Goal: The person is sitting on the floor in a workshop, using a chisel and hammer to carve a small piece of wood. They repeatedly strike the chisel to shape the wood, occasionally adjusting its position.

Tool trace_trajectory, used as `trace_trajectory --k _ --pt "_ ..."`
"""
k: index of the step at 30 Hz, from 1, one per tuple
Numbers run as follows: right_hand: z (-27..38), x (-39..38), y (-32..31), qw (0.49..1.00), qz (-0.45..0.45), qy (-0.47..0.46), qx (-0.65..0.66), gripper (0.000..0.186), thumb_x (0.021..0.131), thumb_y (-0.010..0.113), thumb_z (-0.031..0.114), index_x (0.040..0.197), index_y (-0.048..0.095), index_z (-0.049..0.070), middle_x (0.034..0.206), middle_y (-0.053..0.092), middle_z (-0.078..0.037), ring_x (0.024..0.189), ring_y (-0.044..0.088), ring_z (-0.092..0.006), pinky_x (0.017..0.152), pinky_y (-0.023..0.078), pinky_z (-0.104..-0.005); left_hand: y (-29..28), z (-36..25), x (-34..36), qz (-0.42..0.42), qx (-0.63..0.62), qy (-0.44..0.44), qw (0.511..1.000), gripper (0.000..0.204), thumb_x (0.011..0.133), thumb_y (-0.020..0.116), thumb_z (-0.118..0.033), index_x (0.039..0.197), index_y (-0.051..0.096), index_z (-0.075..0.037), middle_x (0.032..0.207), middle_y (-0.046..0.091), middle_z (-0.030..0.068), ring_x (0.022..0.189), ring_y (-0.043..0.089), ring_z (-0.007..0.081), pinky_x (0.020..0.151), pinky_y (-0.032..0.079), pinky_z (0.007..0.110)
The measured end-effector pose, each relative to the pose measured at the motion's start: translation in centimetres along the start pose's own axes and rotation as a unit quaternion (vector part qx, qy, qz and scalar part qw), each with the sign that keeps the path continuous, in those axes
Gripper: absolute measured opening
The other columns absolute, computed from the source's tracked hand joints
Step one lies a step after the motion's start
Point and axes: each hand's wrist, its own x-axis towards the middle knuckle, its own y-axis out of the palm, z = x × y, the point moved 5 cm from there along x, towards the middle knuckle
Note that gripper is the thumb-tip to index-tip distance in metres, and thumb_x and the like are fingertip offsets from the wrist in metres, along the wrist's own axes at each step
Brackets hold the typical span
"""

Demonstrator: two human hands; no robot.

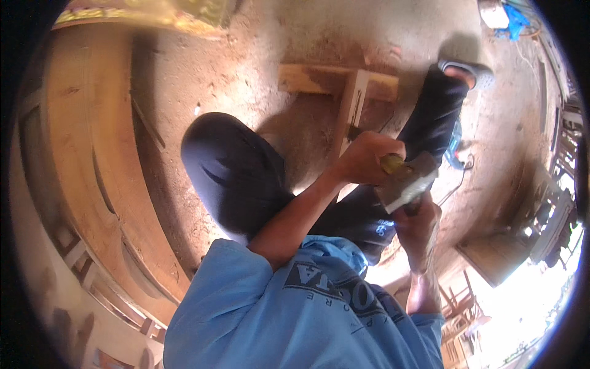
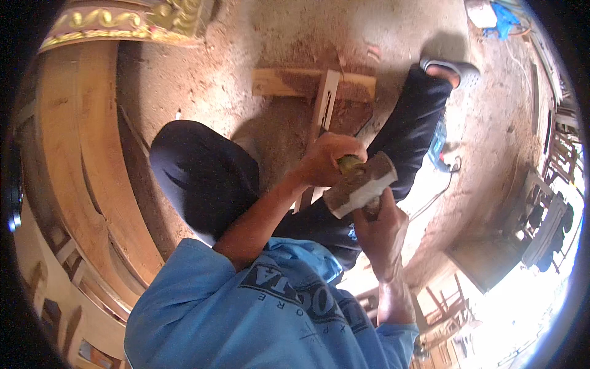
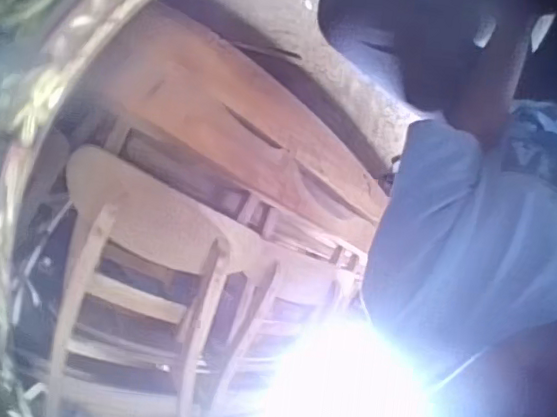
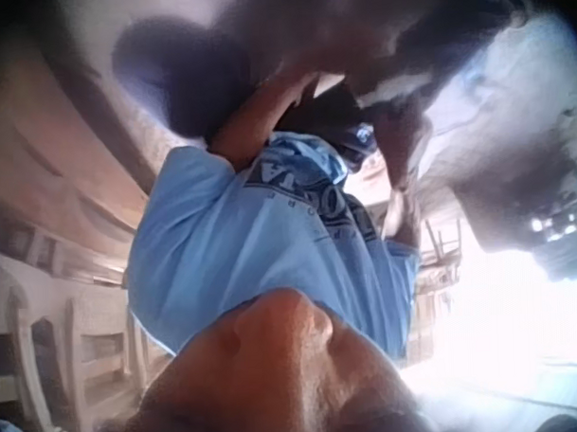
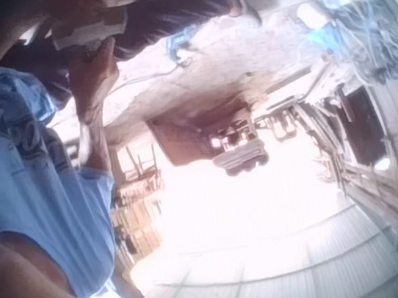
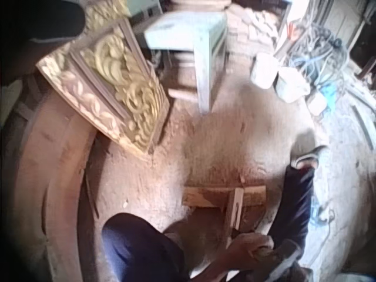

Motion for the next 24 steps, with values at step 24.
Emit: trace_trajectory --k 24 --pt "3.7 -2.0 -6.3 0.963 -0.217 -0.151 0.048 0.029 0.089 0.068 0.022 0.110 0.063 0.003 0.079 0.067 -0.018 0.072 0.066 -0.0355 0.066 0.054 -0.0436 -1.6 -0.4 0.0 0.191 0.042 -0.148 0.969 0.025 0.082 0.083 -0.024 0.086 0.064 -0.009 0.077 0.062 -0.0023 0.076 0.057 0.0092 0.070 0.047 0.030"
